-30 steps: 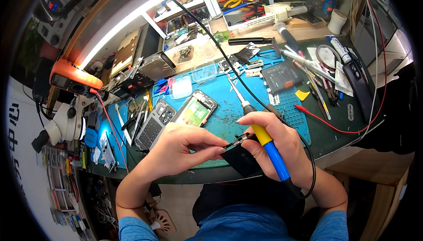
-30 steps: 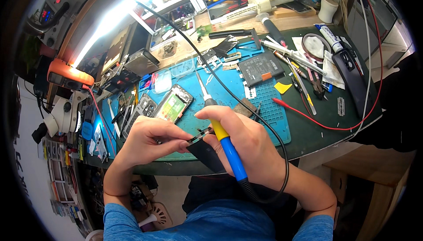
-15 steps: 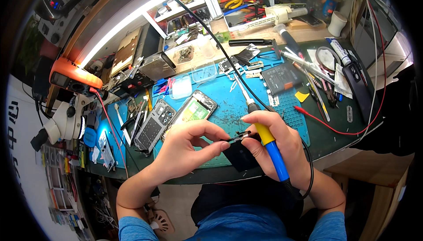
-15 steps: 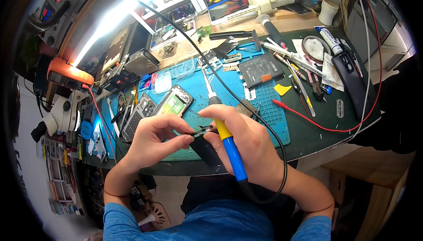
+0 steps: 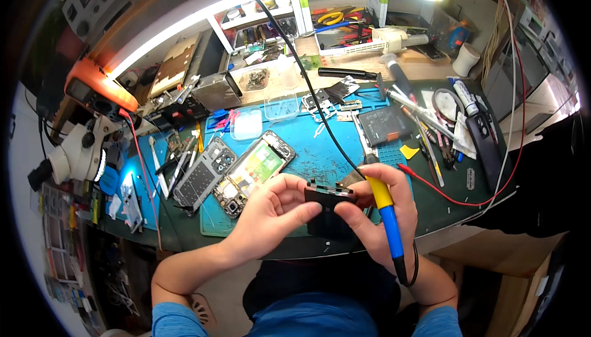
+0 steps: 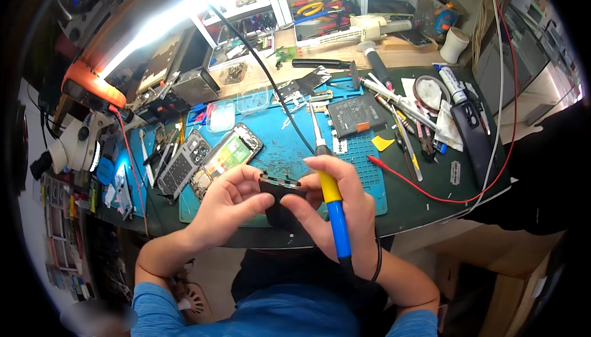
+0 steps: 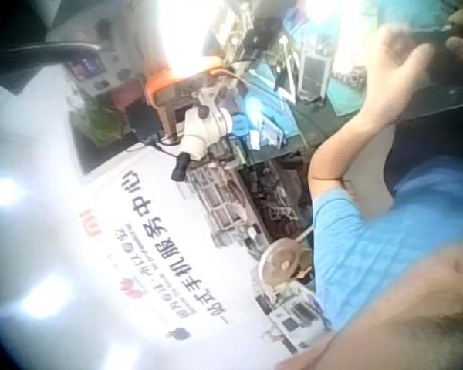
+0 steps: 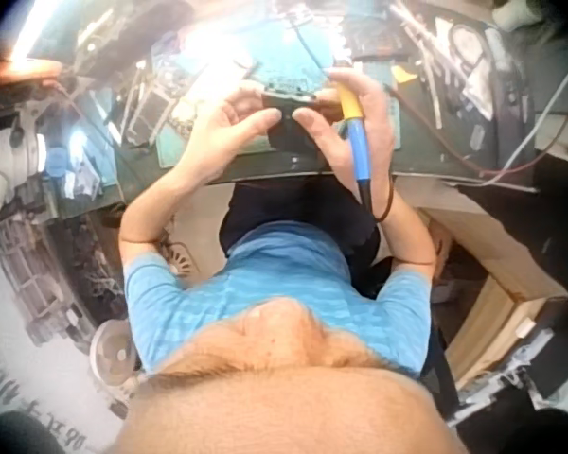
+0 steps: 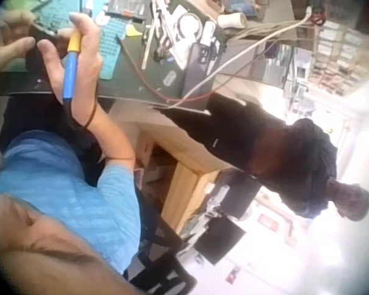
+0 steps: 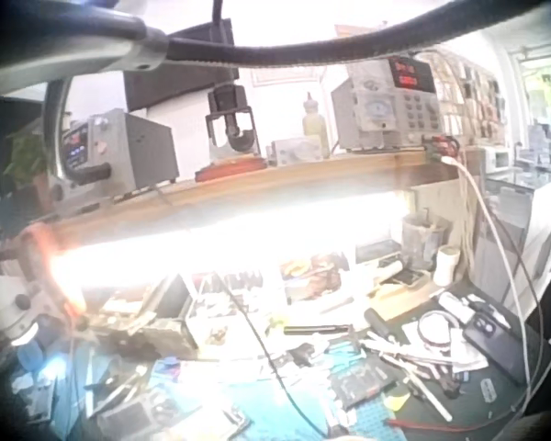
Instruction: The person uses a soldering iron to work on a small black electronic component, then tests it with a multimeter. They peel off a protective film and attach a connector to the component before placing it into a disassembled smartphone chassis and connecting a charging cable.
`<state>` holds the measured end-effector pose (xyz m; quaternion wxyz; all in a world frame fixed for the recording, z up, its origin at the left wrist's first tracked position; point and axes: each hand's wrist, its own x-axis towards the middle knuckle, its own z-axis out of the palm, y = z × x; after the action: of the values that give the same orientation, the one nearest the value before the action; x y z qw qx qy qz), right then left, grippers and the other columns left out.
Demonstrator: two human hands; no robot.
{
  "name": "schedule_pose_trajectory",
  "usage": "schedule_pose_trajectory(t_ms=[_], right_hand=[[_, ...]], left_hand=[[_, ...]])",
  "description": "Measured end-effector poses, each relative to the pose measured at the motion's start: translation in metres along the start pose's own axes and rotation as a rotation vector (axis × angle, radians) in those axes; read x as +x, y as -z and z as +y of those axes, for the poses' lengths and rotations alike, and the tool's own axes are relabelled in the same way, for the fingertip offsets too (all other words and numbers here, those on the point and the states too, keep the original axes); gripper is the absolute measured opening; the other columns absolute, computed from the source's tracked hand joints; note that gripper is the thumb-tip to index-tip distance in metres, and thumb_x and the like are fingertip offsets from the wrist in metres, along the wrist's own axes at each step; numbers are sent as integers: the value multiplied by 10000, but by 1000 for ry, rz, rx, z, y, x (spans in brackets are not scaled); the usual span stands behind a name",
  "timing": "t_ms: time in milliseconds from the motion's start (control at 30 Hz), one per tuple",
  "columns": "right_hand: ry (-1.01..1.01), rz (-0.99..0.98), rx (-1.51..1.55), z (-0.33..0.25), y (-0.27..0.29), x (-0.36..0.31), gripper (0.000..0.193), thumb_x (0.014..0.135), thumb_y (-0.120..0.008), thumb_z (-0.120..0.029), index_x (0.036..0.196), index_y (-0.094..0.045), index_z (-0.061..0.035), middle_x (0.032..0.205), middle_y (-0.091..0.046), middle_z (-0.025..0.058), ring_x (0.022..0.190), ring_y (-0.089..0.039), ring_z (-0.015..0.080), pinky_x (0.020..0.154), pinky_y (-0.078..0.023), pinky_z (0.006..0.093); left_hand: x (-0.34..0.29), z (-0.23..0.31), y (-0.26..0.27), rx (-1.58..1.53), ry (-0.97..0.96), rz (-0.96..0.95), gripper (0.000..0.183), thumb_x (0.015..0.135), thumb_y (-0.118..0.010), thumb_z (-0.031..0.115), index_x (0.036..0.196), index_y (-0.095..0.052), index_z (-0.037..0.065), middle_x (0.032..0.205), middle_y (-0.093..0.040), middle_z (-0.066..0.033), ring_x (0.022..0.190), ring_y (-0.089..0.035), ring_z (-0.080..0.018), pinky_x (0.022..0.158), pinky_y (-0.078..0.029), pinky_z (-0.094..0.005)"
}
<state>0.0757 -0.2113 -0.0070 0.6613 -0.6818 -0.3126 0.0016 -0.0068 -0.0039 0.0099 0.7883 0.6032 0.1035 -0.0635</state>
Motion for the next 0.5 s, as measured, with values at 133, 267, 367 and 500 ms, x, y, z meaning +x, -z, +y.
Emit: schedule_pose_trajectory(t_ms=[133, 267, 367, 500], right_hand=[[170, 105, -146, 12, 25, -10, 406, 1022, -723, -196, 1336, -543, -13, 916, -756, 102, 728, -684, 125, 681, -570, 270], [356, 58, -236, 25, 53, -6, 416, 1059, -665, -275, 1336, -555, 16, 849, -755, 111, 677, -669, 129, 627, -550, 257], [441, 34, -329, 35, 68, 11, 459, 1055, -671, -308, 1356, -553, 17, 839, -748, 115, 641, -642, 121, 605, -538, 252], [377, 60, -331, 36, 84, 15, 514, 1055, -659, -372, 1390, -536, -2, 835, -743, 116, 637, -633, 119, 602, -534, 246]], left_hand=[[16, 4, 9, 291, -66, 2, 273, 1068, -626, 128, 1285, -620, -38, 1204, -719, -103, 1067, -691, -160, 918, -552, -297], [30, -2, -2, 907, -365, -39, 344, 1005, -675, 91, 1326, -619, -17, 1138, -690, -147, 1009, -683, -297, 899, -539, -363], [30, -7, -10, 1082, -510, 5, 416, 953, -731, 109, 1339, -620, 0, 1153, -657, -160, 1041, -635, -359, 932, -516, -413], [27, -12, -7, 1224, -643, -55, 649, 810, -867, 272, 1357, -624, 23, 1299, -631, -161, 1155, -594, -366, 1003, -485, -468]])
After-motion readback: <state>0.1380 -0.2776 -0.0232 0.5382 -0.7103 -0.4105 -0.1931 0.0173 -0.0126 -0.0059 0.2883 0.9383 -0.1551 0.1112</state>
